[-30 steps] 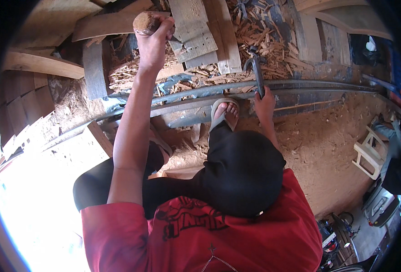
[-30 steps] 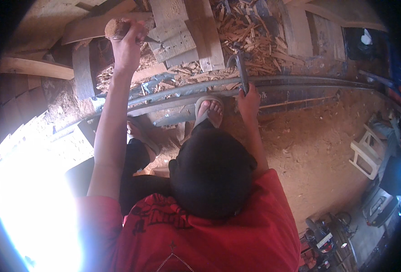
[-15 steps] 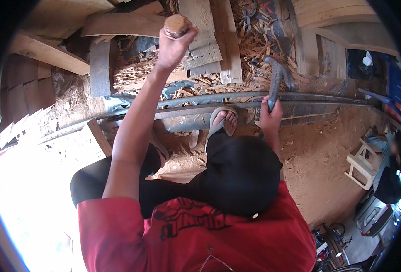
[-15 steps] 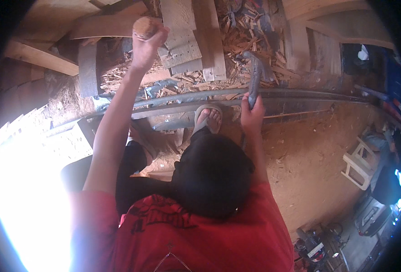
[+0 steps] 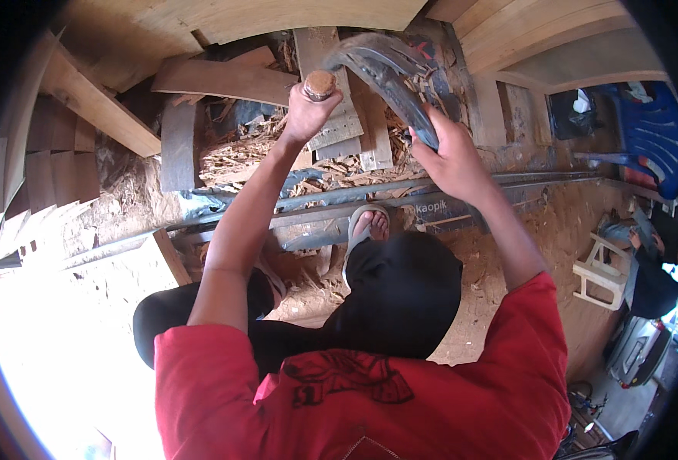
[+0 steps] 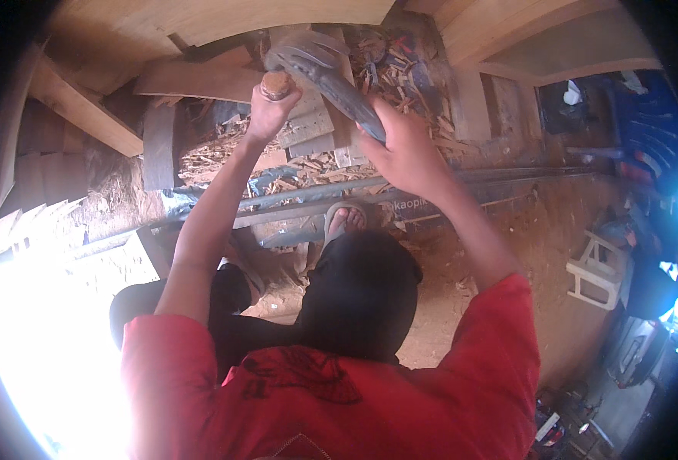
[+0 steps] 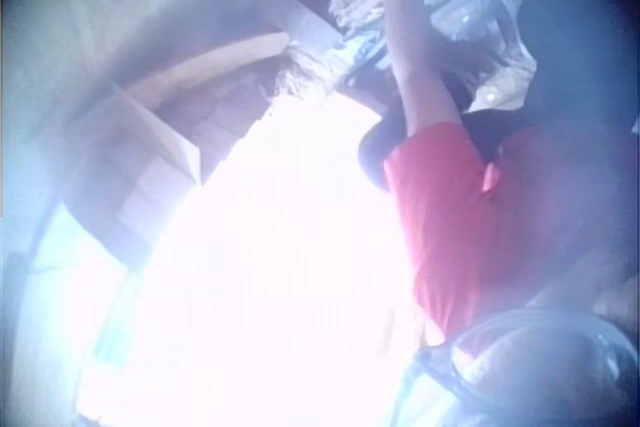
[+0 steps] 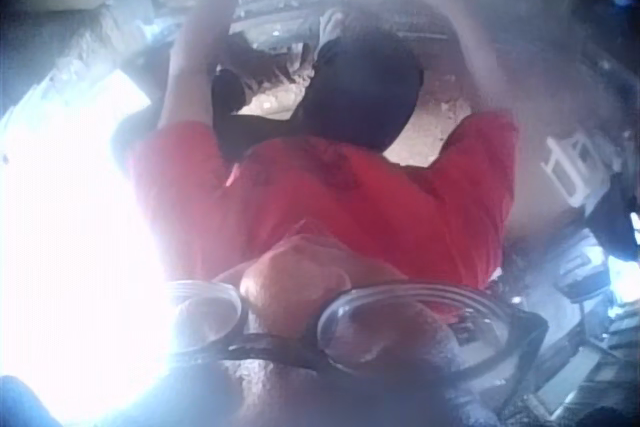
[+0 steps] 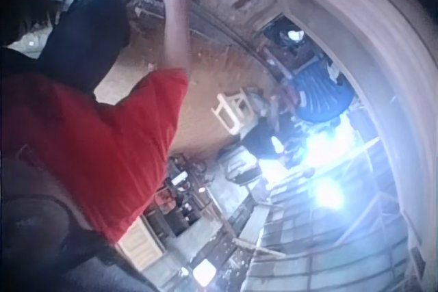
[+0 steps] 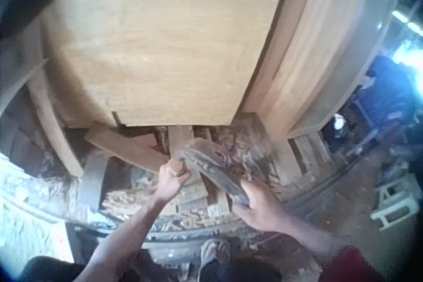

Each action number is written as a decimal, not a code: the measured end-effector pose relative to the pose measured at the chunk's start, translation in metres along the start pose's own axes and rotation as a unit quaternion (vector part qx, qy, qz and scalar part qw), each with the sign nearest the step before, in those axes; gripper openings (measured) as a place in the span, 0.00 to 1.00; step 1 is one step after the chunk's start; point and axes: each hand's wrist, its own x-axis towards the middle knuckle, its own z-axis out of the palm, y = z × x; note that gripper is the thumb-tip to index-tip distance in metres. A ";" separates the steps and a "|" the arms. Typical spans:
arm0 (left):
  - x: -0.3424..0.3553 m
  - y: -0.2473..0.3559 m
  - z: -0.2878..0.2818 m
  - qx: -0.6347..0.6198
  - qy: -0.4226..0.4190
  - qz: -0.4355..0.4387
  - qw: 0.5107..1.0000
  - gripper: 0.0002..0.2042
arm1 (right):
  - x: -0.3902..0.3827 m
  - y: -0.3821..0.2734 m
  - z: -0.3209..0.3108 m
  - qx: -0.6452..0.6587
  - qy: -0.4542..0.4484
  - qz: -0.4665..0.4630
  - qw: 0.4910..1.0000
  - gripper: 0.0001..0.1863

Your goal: The person is sitting on the floor and using a chisel and hammer to carve and shape a wooden beam. They repeatedly strike the chisel to remove wood shavings and adjust the piece as needed.

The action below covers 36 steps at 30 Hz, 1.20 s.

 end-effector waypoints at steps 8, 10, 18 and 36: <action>0.003 -0.012 -0.004 -0.015 -0.012 -0.043 0.999 0.05 | 0.021 -0.008 -0.001 -0.082 -0.056 0.051 0.994 0.17; 0.002 -0.014 -0.004 -0.028 -0.021 -0.031 0.999 0.05 | 0.019 -0.011 -0.002 -0.024 -0.011 -0.032 0.999 0.18; -0.001 -0.016 -0.001 -0.035 -0.021 -0.036 0.999 0.06 | 0.009 -0.020 -0.003 -0.041 0.004 0.003 0.999 0.12; -0.004 -0.017 -0.002 -0.048 -0.055 -0.017 0.997 0.04 | 0.004 -0.002 0.002 -0.048 -0.007 0.015 0.999 0.15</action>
